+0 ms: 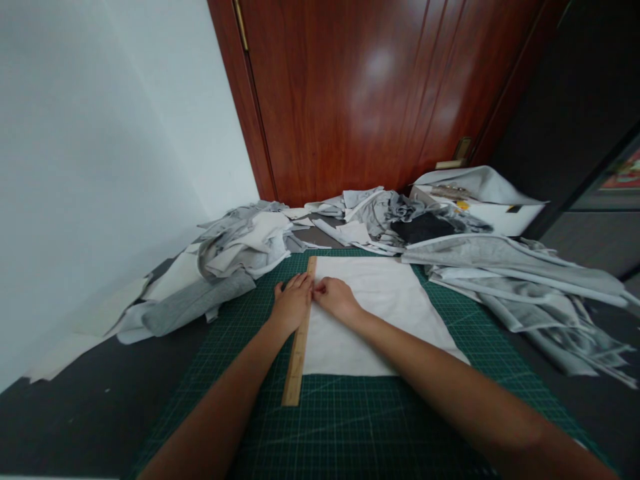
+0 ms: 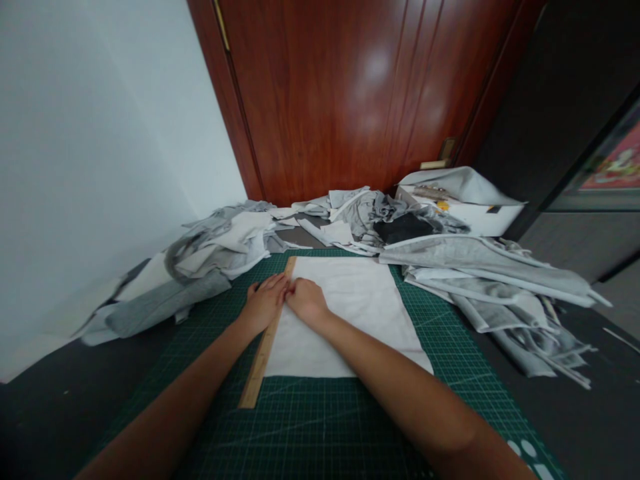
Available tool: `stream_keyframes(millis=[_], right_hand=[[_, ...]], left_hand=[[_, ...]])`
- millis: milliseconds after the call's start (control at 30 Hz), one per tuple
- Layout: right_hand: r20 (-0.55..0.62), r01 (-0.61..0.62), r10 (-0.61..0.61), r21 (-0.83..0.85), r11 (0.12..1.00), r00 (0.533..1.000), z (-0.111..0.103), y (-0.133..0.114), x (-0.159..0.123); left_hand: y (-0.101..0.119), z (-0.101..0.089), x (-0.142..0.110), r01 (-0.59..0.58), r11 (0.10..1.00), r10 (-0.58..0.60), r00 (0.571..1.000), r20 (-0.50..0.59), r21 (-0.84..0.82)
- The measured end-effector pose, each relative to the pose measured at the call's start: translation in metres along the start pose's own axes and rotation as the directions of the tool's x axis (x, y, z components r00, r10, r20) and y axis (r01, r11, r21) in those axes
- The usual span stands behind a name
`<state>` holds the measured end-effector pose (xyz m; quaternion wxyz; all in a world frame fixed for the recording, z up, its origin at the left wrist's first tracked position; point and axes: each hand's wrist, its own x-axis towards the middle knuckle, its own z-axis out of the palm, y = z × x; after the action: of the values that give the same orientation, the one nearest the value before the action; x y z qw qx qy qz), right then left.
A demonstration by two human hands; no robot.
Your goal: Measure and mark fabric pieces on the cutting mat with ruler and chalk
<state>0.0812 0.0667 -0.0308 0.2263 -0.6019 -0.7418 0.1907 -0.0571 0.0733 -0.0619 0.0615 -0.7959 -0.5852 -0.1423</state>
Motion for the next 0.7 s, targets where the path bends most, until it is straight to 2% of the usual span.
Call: stream_keyframes(millis=[167, 367, 667, 700], right_hand=[[0.053, 0.022, -0.026, 0.063, 0.998, 0.998, -0.001, -0.006, -0.029], [0.112, 0.046, -0.062, 0.140, 0.989, 0.992, -0.004, -0.012, -0.059], [0.162, 0.045, -0.081, 0.211, 0.976, 0.983, -0.002, -0.017, -0.082], [0.194, 0.037, -0.086, 0.242, 0.970, 0.977, -0.003, -0.018, -0.082]], left_hand=[[-0.001, -0.001, 0.000, -0.002, 1.000, 0.002, 1.000, 0.031, -0.004], [-0.001, 0.000, 0.001, -0.004, 1.000, 0.004, 1.000, 0.005, -0.011], [0.003, -0.006, 0.000, 0.011, 1.000, -0.011, 1.000, 0.010, 0.009], [0.004, -0.006, 0.000, 0.010, 1.000, -0.010, 1.000, 0.011, 0.012]])
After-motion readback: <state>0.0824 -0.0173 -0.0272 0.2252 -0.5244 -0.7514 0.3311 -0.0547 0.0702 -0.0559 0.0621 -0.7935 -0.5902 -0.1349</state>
